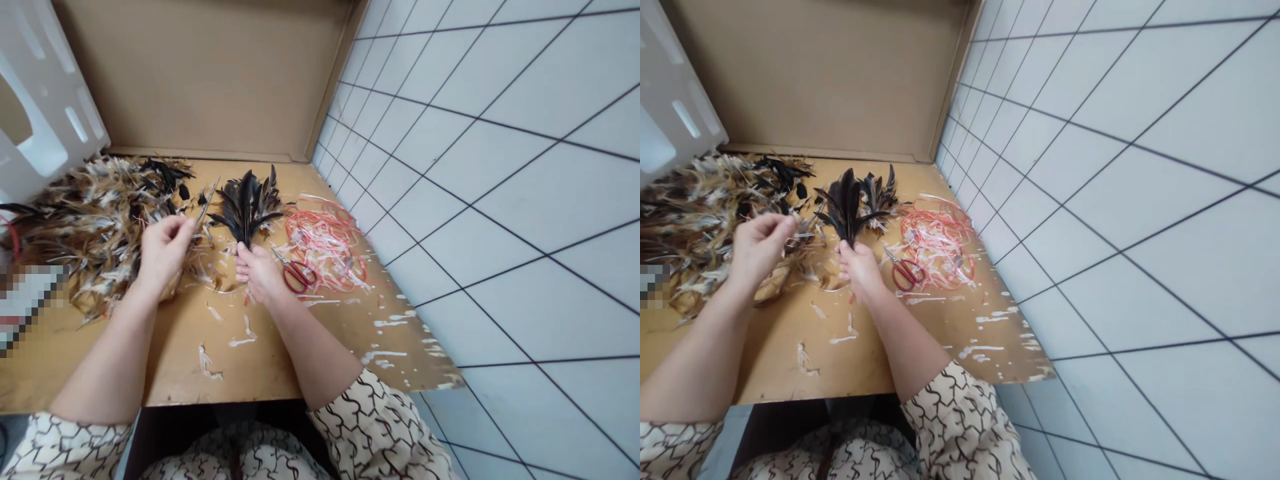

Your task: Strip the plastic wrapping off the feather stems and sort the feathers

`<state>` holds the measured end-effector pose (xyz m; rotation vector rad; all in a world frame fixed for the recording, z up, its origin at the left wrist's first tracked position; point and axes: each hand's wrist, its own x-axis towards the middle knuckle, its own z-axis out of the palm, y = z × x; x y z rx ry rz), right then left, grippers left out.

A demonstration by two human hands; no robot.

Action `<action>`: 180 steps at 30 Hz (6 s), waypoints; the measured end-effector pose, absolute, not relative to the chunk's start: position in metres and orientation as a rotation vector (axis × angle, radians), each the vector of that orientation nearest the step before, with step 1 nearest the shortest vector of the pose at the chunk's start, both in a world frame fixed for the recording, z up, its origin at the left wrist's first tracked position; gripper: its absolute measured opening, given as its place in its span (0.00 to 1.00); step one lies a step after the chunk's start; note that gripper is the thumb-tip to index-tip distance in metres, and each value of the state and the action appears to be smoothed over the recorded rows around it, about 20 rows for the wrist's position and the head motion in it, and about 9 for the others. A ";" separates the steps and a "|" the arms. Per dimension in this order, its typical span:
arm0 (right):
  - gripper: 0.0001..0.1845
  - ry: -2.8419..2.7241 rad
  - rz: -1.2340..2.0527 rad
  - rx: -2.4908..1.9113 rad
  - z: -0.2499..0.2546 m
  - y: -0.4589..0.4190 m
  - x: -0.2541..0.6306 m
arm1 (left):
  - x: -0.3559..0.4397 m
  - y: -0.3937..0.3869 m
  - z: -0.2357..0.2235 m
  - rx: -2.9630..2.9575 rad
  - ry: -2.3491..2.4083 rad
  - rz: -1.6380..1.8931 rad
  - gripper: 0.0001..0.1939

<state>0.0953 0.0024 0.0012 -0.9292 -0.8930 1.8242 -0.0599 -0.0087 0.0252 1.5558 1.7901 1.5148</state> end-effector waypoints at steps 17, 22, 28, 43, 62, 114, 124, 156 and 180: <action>0.12 -1.231 1.992 -0.811 -0.003 -0.001 0.097 | -0.039 -0.008 0.014 1.162 1.185 1.306 0.16; 0.19 -0.869 2.156 -0.844 -0.001 0.006 0.098 | -0.044 -0.002 0.013 1.005 1.198 1.535 0.19; 0.21 -0.460 2.041 -0.756 -0.001 0.004 0.089 | -0.022 -0.012 0.017 1.063 1.167 1.588 0.13; 0.10 -0.963 1.780 -0.853 0.000 -0.001 0.092 | -0.024 -0.014 0.015 1.119 1.208 1.545 0.11; 0.15 -1.060 1.753 -0.840 -0.003 -0.002 0.093 | -0.017 -0.012 0.015 1.043 0.971 1.399 0.14; 0.14 -1.205 1.064 -0.985 -0.011 0.010 0.103 | -0.013 -0.018 0.018 0.769 0.990 0.954 0.08; 0.14 -1.185 1.249 -0.918 -0.004 0.011 0.102 | -0.017 -0.015 0.021 0.900 1.149 1.208 0.10; 0.04 -1.900 0.211 -2.038 0.022 0.042 0.226 | -0.034 -0.009 0.024 0.656 1.047 1.371 0.13; 0.10 -2.026 0.053 -1.639 0.001 0.046 0.223 | -0.032 -0.010 0.024 0.696 1.045 1.364 0.10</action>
